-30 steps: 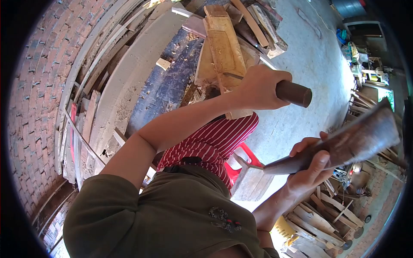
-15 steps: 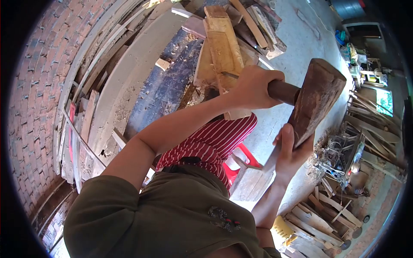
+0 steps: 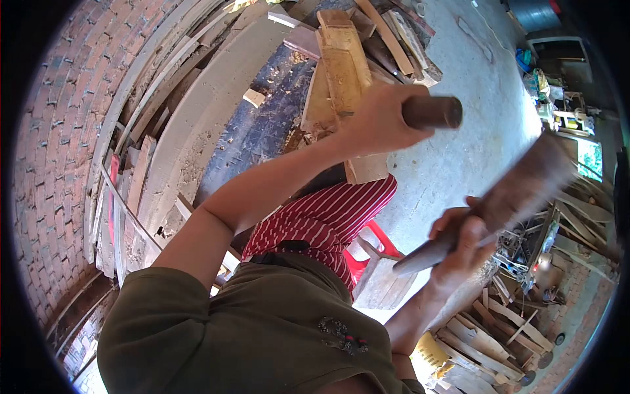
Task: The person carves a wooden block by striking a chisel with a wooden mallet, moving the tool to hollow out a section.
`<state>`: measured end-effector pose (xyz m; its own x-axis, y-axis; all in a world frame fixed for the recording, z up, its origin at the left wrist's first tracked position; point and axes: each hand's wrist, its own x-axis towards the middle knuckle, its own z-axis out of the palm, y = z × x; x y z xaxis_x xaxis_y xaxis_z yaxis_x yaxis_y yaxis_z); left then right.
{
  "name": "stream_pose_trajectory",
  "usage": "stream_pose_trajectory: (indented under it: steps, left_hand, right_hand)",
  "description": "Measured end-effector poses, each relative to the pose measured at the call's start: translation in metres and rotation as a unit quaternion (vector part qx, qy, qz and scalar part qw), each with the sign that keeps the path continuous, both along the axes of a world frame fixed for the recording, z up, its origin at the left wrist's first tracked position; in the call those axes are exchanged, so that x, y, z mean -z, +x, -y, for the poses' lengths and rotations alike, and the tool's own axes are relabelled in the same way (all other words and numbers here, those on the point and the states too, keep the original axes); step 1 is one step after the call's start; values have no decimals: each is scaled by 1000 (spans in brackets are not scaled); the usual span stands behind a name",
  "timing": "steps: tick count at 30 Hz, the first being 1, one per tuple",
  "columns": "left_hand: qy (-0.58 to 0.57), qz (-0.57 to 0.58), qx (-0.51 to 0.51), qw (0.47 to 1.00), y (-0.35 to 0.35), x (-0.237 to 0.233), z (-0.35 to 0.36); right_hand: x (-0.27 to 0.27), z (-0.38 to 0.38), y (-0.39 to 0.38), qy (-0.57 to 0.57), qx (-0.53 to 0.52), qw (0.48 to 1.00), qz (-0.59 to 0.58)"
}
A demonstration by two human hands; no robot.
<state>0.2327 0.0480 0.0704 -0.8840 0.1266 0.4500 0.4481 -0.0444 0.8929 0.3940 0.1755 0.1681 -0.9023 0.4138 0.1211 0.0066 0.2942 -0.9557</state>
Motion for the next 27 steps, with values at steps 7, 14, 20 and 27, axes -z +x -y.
stream_pose_trajectory:
  steps: [7, 14, 20, 27]
  left_hand:
    - [-60, -29, 37, 997, 20, 1, -7]
    - [-48, -32, 46, 997, 25, 5, -7]
    - [-72, -17, 42, 996, 30, 9, -5]
    - [-53, -53, 47, 996, 26, 8, -10]
  right_hand:
    - [0, 17, -14, 112, 1, 990, 80]
    - [3, 19, -7, 49, 33, 993, -107]
    - [13, 5, 1, 70, 26, 996, -43]
    - [23, 1, -3, 194, -35, 980, -11]
